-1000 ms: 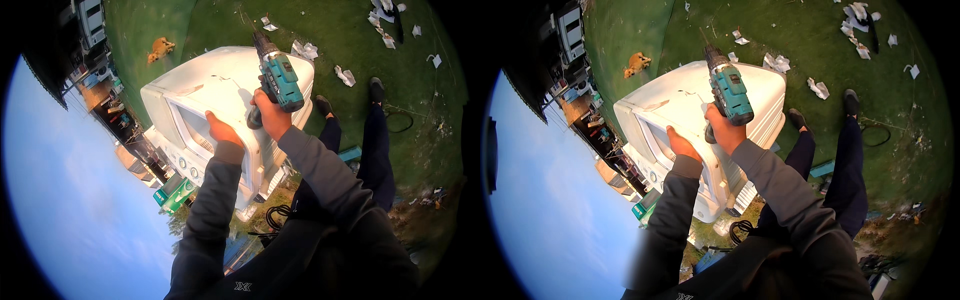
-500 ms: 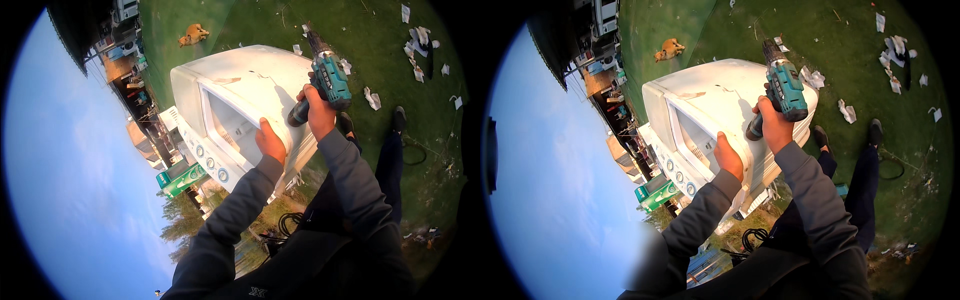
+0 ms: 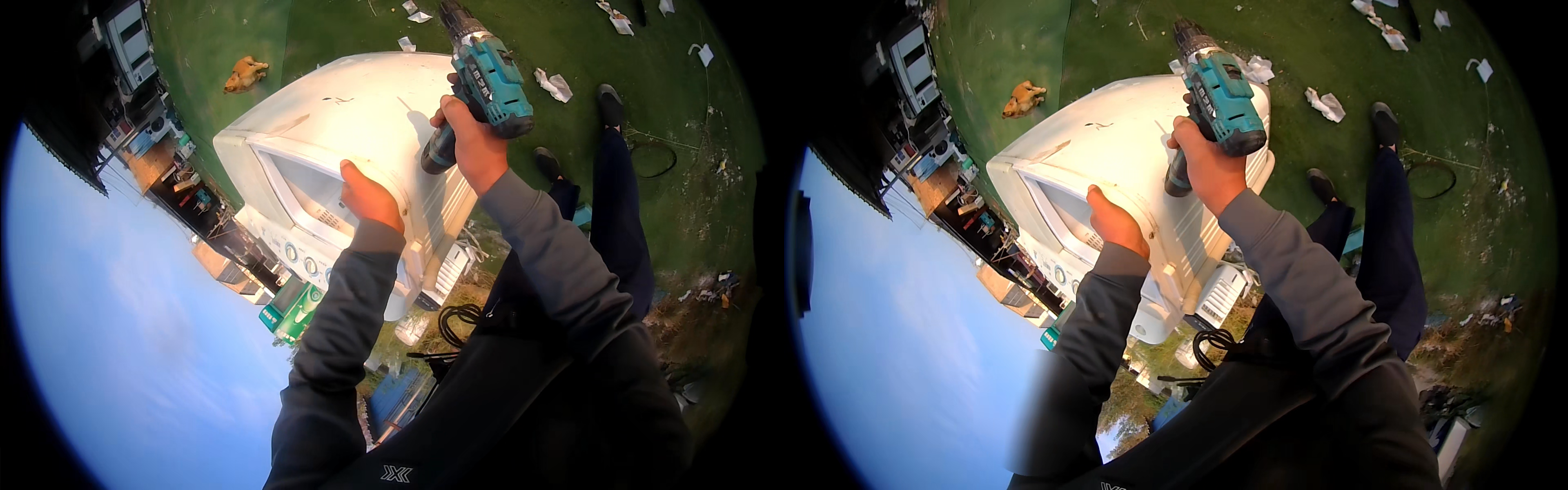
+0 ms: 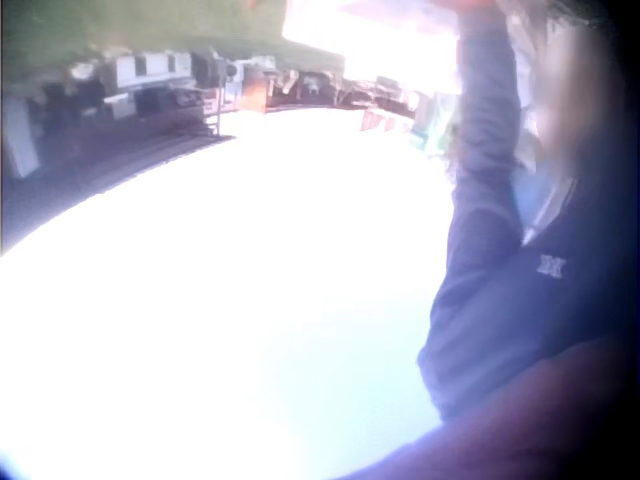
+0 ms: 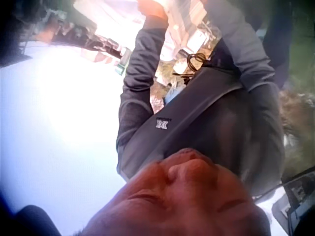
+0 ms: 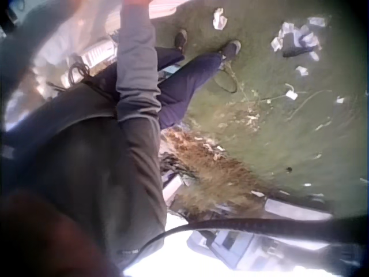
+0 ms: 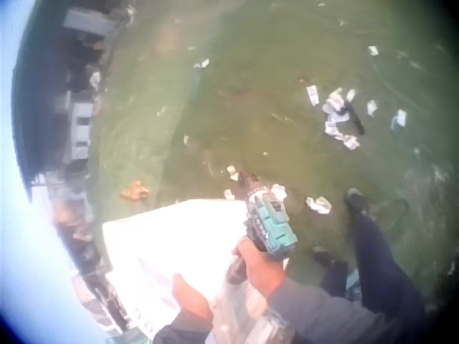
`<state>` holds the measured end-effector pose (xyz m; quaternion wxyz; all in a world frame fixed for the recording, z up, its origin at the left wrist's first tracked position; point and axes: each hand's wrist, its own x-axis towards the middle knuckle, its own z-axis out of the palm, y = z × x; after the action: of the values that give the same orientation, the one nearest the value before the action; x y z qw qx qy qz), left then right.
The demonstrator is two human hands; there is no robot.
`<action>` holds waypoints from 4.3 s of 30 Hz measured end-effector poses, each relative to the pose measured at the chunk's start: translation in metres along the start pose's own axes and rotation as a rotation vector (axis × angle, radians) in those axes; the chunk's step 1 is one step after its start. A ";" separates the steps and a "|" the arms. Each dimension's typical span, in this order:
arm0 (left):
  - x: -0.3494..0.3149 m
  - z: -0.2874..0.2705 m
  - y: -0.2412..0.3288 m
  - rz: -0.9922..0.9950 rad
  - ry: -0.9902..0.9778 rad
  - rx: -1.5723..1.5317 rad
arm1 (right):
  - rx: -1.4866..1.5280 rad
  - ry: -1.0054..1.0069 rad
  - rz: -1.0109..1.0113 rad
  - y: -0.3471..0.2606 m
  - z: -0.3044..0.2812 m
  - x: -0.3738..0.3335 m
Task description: The person uses a cordless drill to remove screws from the back and top of a white top-loading washing machine. They detach the control panel and set it aside, then continue to remove screws from the main body.
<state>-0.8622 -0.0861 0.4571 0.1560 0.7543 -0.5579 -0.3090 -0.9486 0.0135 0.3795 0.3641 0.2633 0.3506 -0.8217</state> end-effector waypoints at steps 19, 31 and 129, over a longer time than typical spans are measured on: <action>0.008 -0.096 -0.108 0.628 -0.454 0.178 | 0.088 0.182 -0.052 0.086 -0.147 -0.162; 0.023 -0.098 -0.112 0.287 -0.559 0.048 | 0.310 0.207 0.104 0.090 -0.130 -0.144; -0.164 -0.039 -0.286 0.447 0.032 -1.427 | -0.376 -1.268 1.134 0.090 -0.283 -0.012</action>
<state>-0.6547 0.1579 0.3685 0.6746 0.3428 -0.3598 -0.5459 -0.8206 0.1913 0.1790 0.8824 -0.1735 0.0277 -0.4365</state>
